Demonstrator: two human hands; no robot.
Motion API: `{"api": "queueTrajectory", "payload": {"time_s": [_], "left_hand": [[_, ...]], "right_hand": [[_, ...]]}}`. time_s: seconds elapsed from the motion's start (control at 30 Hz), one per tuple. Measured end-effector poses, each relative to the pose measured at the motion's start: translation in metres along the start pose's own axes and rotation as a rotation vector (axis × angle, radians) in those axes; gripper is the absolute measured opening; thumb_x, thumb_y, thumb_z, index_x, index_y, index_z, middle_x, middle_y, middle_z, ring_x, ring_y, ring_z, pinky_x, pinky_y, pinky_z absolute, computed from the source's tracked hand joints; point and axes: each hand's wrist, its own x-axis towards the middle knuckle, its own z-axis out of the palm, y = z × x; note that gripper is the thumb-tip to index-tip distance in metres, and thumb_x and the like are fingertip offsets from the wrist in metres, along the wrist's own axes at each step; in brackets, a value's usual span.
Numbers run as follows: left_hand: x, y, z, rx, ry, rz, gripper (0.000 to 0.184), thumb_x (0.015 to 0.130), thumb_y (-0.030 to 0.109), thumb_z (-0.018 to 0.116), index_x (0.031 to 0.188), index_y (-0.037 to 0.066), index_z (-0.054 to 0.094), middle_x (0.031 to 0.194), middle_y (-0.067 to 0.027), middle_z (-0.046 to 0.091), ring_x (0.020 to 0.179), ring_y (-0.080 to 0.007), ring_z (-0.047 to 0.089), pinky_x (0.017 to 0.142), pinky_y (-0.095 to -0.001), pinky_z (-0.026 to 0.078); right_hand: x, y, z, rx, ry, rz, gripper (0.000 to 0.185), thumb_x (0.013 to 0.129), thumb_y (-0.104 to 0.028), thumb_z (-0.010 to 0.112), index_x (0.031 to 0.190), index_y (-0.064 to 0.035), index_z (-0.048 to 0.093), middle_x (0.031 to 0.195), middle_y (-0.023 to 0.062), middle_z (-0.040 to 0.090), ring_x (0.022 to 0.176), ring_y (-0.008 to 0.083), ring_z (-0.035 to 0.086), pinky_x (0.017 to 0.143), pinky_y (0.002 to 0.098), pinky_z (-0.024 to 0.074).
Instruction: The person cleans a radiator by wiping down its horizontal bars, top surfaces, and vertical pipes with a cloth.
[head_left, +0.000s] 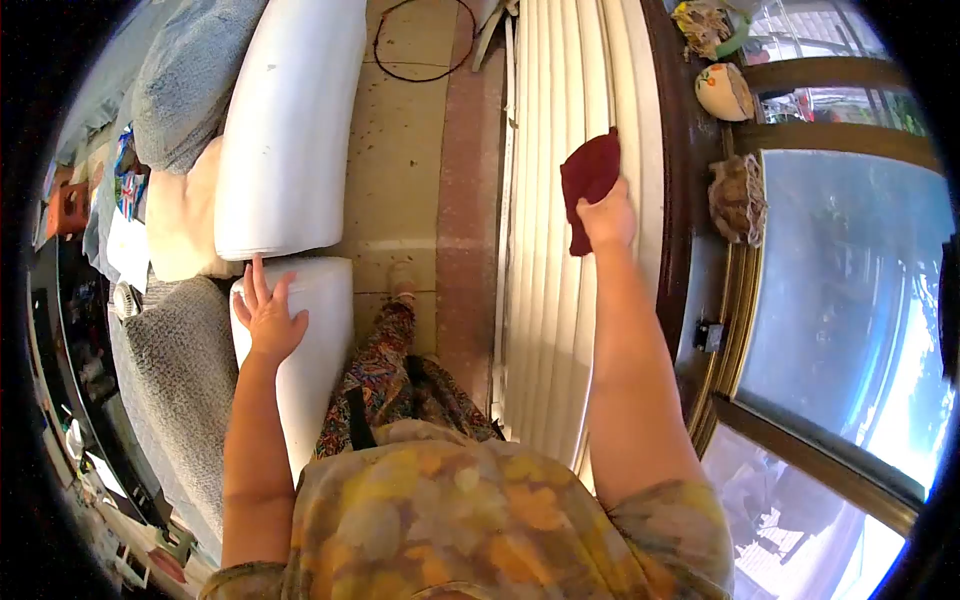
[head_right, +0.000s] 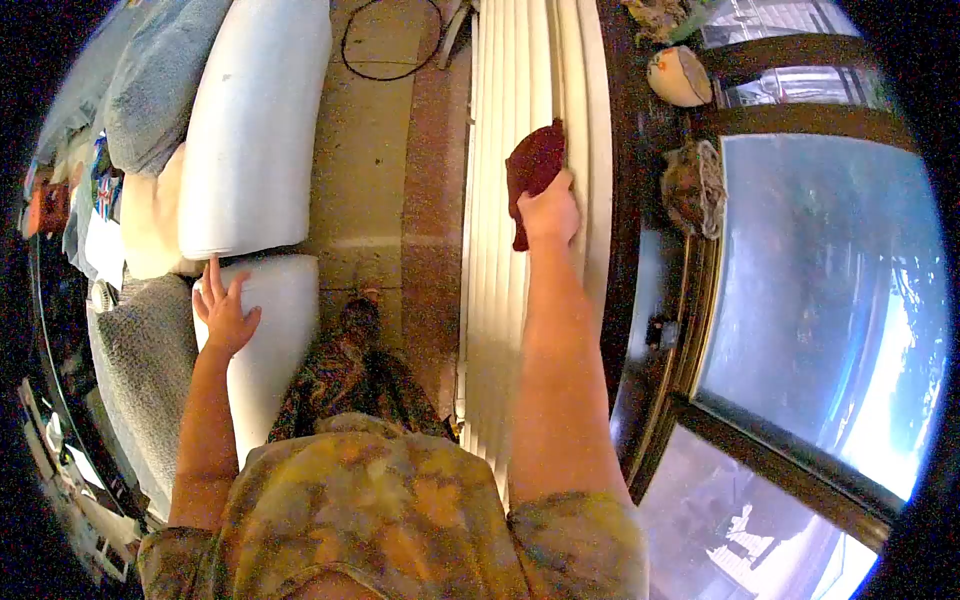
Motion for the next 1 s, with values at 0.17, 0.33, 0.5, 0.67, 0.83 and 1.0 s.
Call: {"api": "queueTrajectory", "payload": {"time_s": [0.17,0.33,0.5,0.67,0.83,1.0], "left_hand": [[-0.001,-0.002,0.004,0.020,0.002,-0.005,0.056,0.059,0.018,0.067,0.112,0.021,0.047,0.142,-0.0110,0.006,0.129,-0.0319,0.009,0.097,-0.0563,0.011],[0.000,-0.010,0.014,0.062,0.023,0.024,0.060,0.060,0.020,0.068,0.115,0.025,0.043,0.142,-0.0108,0.005,0.128,-0.0326,0.011,0.095,-0.0573,0.014],[0.001,-0.012,0.017,0.067,0.027,0.021,0.059,0.062,0.021,0.068,0.115,0.024,0.043,0.142,-0.0105,0.004,0.128,-0.0326,0.011,0.096,-0.0574,0.014],[0.000,-0.007,0.011,0.037,0.002,-0.006,0.056,0.062,0.020,0.066,0.113,0.021,0.046,0.141,-0.0096,0.006,0.129,-0.0304,0.009,0.098,-0.0552,0.008],[-0.002,-0.005,0.009,0.015,0.020,-0.025,0.054,0.063,0.019,0.065,0.114,0.019,0.046,0.141,-0.0092,0.005,0.129,-0.0299,0.008,0.098,-0.0556,0.008],[-0.002,-0.002,0.004,0.007,0.001,-0.030,0.054,0.063,0.018,0.064,0.113,0.018,0.046,0.142,-0.0095,0.005,0.129,-0.0298,0.008,0.098,-0.0568,0.007]], "right_hand": [[-0.064,0.026,-0.004,-0.023,-0.031,0.044,0.066,0.069,-0.018,0.064,0.121,-0.0048,0.027,0.098,0.0226,0.056,0.090,0.0369,0.055,0.078,0.0419,0.0453],[-0.140,0.080,0.011,0.021,0.054,-0.013,0.069,0.068,-0.014,0.065,0.124,-0.0074,0.025,0.100,0.0197,0.055,0.091,0.0365,0.054,0.078,0.0425,0.0441],[-0.236,0.136,0.012,0.128,0.026,0.009,0.068,0.066,-0.011,0.065,0.124,-0.0067,0.030,0.102,0.0204,0.054,0.092,0.0378,0.052,0.079,0.0424,0.0432],[-0.328,0.194,0.019,0.105,0.007,-0.003,0.070,0.066,-0.013,0.065,0.125,-0.0036,0.029,0.110,0.0215,0.049,0.098,0.0385,0.049,0.083,0.0411,0.0420],[-0.316,0.196,0.018,-0.020,-0.075,0.009,0.071,0.068,-0.018,0.066,0.125,0.0003,0.028,0.108,0.0237,0.050,0.095,0.0388,0.052,0.079,0.0410,0.0449],[-0.224,0.131,0.010,0.056,0.002,-0.034,0.065,0.069,-0.017,0.065,0.122,-0.0008,0.031,0.103,0.0259,0.052,0.092,0.0410,0.052,0.078,0.0432,0.0437]]}}
